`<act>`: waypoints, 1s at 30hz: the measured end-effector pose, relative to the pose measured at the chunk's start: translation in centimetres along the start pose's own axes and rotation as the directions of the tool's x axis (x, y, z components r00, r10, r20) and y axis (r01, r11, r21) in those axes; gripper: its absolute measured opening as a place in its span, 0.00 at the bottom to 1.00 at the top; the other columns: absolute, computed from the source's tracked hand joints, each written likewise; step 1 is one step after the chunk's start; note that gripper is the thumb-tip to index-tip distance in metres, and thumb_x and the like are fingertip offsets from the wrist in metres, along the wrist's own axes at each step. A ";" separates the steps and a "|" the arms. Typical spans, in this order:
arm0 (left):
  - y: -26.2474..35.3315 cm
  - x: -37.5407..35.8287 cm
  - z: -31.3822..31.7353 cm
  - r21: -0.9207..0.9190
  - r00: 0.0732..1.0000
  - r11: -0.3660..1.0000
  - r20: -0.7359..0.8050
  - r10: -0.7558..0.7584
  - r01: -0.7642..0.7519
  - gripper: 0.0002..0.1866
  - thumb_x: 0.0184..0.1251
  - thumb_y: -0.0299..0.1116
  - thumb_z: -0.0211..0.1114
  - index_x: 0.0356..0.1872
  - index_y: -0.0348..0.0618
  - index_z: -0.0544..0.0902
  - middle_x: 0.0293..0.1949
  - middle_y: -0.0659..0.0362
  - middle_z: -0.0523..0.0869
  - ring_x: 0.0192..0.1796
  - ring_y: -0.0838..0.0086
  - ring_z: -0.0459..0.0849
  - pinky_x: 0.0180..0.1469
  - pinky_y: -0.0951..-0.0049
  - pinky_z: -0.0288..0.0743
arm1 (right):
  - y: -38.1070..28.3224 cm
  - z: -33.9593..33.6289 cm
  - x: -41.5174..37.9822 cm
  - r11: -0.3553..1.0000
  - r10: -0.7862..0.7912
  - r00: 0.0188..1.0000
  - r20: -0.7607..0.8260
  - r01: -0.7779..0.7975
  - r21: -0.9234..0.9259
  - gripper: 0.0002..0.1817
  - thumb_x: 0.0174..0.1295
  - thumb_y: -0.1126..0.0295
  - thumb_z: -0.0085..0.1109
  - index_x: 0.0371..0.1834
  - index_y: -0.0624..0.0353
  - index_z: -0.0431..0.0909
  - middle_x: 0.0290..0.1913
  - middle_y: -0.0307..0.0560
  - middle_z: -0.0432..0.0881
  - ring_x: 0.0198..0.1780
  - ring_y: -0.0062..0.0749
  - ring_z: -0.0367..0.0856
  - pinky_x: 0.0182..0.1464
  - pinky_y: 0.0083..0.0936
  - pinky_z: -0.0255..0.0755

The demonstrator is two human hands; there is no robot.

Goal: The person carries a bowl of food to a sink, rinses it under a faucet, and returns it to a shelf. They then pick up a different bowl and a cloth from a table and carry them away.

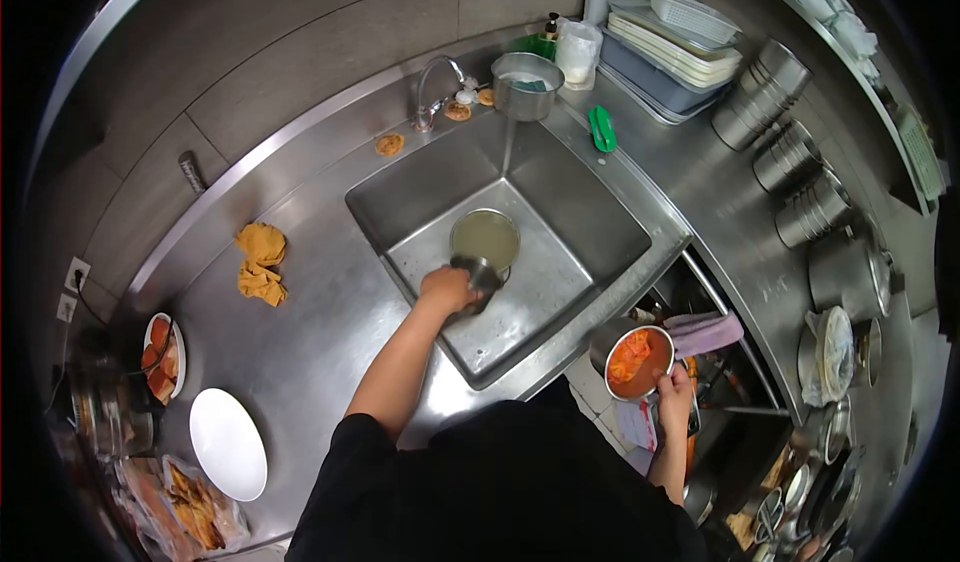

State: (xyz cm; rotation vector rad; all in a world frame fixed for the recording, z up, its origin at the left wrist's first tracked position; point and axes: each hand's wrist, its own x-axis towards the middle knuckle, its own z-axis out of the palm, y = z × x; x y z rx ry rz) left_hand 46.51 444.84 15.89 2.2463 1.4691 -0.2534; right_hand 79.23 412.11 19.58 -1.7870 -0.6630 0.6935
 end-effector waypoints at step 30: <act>14.0 -8.6 3.5 -0.625 0.800 0.764 -0.536 -0.271 -0.161 0.43 0.60 0.43 0.73 0.76 0.58 0.61 0.72 0.47 0.68 0.70 0.51 0.72 0.65 0.57 0.75 | -4.4 19.4 24.4 0.931 0.040 0.521 0.852 0.290 -0.221 0.11 0.63 0.70 0.59 0.27 0.64 0.71 0.24 0.43 0.78 0.24 0.27 0.79 0.26 0.29 0.78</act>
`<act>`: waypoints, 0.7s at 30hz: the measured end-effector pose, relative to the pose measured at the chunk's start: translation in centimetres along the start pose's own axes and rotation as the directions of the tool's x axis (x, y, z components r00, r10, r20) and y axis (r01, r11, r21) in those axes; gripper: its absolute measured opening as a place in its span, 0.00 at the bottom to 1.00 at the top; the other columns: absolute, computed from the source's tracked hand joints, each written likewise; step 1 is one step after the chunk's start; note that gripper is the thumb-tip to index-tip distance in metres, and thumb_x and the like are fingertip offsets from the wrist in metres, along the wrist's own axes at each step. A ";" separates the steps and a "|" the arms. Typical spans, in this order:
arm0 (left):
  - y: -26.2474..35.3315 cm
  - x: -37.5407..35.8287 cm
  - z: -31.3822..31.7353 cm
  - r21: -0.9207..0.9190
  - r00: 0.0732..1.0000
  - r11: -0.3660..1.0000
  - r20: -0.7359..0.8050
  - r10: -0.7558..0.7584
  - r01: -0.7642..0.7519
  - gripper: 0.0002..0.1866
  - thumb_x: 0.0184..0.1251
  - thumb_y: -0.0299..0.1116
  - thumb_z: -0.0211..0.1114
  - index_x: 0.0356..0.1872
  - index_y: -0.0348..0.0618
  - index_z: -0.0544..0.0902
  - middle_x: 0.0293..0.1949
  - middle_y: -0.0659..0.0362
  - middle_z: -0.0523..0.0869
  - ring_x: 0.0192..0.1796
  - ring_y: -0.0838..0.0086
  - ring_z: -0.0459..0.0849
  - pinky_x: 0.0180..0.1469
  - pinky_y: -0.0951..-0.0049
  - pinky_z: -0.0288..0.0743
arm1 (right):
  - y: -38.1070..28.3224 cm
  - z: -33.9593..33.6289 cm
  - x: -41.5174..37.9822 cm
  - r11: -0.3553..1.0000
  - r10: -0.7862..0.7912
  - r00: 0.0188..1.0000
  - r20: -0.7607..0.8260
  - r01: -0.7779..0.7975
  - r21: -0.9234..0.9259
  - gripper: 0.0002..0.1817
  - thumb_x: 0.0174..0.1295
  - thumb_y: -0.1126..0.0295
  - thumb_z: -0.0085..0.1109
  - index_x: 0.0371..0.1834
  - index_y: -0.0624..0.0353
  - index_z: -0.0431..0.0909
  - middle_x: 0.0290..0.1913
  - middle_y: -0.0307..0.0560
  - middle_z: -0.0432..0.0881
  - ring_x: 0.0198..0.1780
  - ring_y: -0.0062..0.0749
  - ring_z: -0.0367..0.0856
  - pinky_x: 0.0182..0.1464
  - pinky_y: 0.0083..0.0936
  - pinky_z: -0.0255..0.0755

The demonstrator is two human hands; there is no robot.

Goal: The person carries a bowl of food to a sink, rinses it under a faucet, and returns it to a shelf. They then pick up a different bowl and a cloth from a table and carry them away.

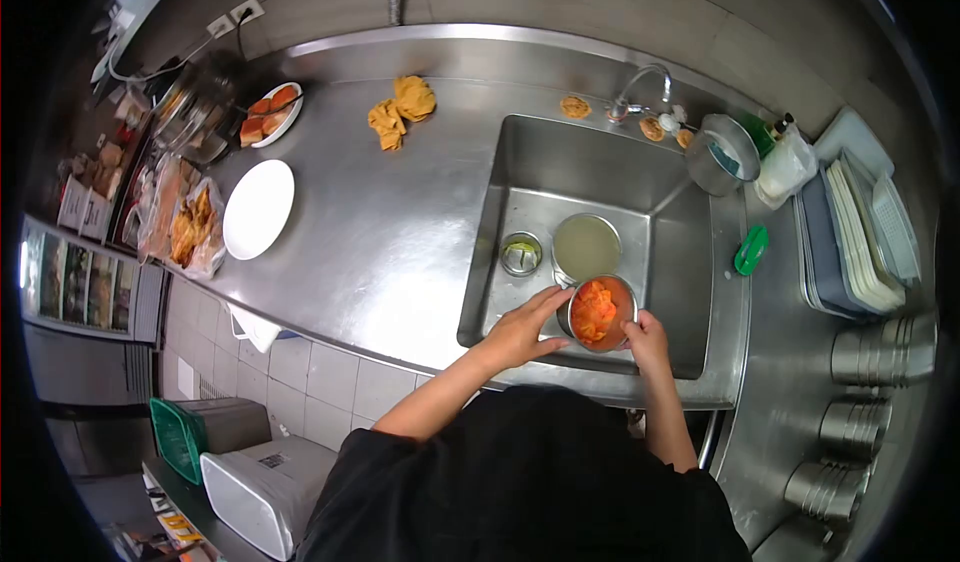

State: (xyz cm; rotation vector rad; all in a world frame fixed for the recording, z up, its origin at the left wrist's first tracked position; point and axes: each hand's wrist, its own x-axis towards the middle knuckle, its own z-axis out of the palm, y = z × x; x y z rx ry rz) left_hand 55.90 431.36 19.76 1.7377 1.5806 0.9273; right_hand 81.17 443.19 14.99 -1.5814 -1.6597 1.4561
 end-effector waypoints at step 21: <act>-0.3 5.9 0.3 0.017 0.878 0.963 -0.414 -0.239 0.270 0.17 0.52 0.35 0.79 0.40 0.47 0.81 0.74 0.48 0.68 0.62 0.54 0.81 0.52 0.62 0.82 | -1.8 -1.5 22.2 0.983 -0.123 0.964 0.234 0.150 -0.103 0.25 0.68 0.59 0.60 0.66 0.53 0.73 0.59 0.47 0.82 0.45 0.34 0.85 0.42 0.31 0.80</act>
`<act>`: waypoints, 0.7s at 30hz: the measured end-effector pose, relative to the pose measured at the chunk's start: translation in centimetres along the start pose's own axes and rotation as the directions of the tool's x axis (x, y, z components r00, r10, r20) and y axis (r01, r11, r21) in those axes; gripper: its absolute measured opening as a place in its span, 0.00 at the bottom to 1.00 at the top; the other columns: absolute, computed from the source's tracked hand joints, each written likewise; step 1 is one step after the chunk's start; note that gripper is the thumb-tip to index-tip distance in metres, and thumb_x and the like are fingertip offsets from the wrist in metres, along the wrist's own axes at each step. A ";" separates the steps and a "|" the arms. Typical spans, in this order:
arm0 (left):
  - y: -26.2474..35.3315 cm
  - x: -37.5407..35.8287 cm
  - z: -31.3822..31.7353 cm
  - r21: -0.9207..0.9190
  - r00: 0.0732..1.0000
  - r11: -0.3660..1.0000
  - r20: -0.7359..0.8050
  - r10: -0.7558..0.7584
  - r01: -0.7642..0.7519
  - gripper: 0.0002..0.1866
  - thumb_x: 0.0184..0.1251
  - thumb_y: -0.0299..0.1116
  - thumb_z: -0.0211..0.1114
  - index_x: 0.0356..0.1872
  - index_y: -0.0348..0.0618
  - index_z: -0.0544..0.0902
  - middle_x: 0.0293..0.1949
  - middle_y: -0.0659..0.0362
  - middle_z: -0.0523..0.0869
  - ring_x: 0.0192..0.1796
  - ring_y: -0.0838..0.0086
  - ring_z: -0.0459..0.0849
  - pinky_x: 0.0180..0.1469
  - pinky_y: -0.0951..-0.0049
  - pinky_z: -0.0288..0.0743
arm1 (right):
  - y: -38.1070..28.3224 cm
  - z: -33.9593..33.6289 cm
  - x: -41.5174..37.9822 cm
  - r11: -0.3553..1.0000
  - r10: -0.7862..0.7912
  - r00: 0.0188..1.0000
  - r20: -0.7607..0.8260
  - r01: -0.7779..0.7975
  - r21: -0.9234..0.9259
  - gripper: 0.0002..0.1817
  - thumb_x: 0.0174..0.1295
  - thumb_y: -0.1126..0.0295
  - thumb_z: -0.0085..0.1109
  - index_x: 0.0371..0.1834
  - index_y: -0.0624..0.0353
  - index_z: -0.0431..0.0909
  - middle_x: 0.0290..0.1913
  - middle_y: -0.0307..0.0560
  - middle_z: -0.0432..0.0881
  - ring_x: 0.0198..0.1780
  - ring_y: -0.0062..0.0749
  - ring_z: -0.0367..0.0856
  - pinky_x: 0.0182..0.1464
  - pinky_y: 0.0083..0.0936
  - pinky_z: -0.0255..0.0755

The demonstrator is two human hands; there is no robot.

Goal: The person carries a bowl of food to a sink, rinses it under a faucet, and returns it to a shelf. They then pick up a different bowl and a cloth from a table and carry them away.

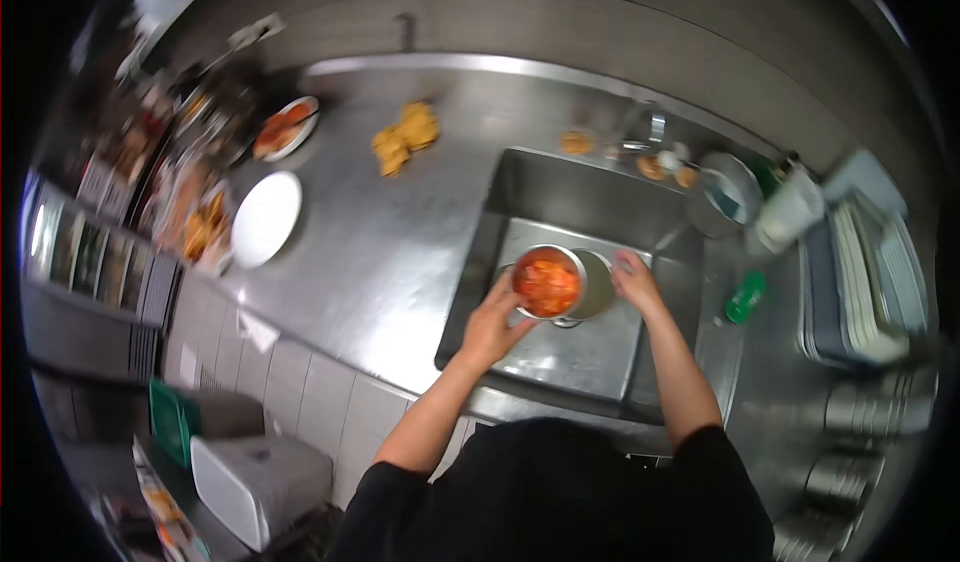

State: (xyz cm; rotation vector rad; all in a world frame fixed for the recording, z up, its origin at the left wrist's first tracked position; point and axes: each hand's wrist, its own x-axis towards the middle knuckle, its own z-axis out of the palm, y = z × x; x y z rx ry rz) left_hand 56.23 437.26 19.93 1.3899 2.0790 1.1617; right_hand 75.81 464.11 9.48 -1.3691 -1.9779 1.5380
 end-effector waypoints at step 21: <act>3.1 17.4 10.8 0.100 0.991 0.986 0.030 0.127 -0.130 0.16 0.58 0.39 0.76 0.40 0.48 0.77 0.74 0.51 0.69 0.43 0.60 0.87 0.42 0.63 0.81 | -1.6 -7.7 8.9 0.884 -0.221 0.932 -0.287 0.067 -0.464 0.23 0.64 0.64 0.57 0.63 0.55 0.76 0.64 0.52 0.76 0.64 0.49 0.76 0.66 0.40 0.69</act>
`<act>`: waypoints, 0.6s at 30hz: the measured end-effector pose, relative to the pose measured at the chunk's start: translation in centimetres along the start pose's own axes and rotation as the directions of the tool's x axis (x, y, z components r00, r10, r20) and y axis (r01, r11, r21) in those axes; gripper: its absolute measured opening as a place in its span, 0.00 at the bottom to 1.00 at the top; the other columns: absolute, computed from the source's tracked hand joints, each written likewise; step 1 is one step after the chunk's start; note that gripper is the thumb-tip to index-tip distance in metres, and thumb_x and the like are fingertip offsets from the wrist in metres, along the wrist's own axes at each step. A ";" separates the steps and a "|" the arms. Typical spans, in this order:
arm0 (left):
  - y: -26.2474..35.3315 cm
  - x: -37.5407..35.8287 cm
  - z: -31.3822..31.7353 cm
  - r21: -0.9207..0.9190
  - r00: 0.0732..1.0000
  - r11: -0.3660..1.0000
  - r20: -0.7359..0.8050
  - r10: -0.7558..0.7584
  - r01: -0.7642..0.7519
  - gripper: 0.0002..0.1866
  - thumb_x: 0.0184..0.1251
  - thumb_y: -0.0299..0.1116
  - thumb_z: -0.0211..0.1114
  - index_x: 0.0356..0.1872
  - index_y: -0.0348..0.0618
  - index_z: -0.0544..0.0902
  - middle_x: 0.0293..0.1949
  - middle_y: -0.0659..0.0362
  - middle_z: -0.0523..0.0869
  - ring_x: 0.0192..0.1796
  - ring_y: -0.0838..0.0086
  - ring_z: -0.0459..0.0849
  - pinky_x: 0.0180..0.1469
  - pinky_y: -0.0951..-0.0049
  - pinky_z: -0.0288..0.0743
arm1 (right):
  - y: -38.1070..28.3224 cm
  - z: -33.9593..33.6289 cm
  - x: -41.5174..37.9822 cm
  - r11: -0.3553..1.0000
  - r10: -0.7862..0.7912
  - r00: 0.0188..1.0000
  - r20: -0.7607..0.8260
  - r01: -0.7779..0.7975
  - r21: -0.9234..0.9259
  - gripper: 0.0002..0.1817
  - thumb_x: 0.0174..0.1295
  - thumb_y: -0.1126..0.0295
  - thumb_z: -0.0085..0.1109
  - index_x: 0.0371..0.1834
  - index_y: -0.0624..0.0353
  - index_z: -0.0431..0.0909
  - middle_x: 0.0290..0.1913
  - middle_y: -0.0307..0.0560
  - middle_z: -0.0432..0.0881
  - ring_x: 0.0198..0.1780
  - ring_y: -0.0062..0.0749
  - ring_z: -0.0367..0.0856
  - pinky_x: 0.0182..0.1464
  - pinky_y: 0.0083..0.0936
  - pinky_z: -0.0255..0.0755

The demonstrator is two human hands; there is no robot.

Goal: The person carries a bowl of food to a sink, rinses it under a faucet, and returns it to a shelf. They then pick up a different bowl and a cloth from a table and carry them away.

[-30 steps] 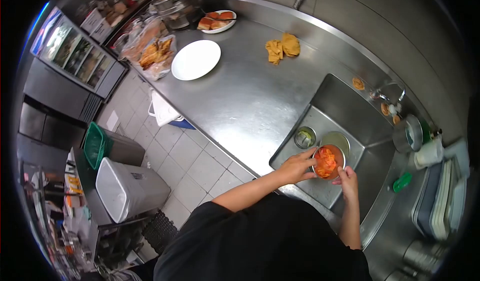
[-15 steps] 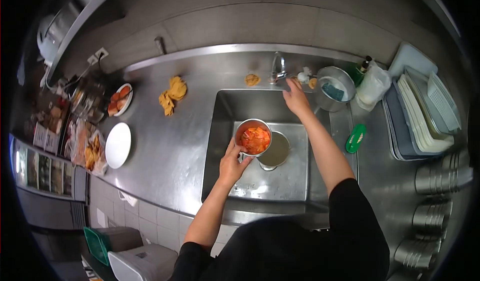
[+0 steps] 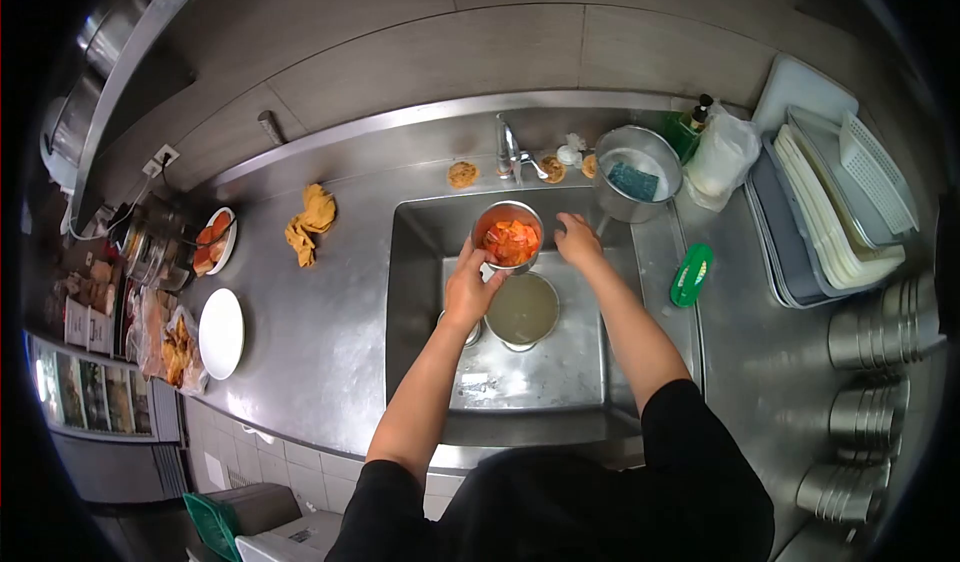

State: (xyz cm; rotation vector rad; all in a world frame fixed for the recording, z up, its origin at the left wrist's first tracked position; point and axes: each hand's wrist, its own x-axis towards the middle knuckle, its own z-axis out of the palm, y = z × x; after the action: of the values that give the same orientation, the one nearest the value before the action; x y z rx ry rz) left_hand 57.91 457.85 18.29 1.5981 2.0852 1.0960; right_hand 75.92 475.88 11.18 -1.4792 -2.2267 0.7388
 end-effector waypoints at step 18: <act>0.8 2.9 3.0 -0.041 0.972 0.986 0.166 0.165 -0.160 0.17 0.54 0.42 0.79 0.37 0.47 0.81 0.74 0.49 0.68 0.53 0.54 0.86 0.51 0.61 0.81 | -6.5 0.3 1.3 0.835 -0.213 0.813 0.542 0.440 -0.331 0.29 0.58 0.61 0.67 0.65 0.47 0.74 0.73 0.55 0.68 0.64 0.56 0.77 0.65 0.45 0.72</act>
State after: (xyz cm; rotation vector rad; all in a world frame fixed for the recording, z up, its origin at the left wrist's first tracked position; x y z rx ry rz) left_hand 59.44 461.72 17.47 1.8077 1.8512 0.9957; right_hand 70.51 474.98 14.93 -1.0807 -3.1160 0.5444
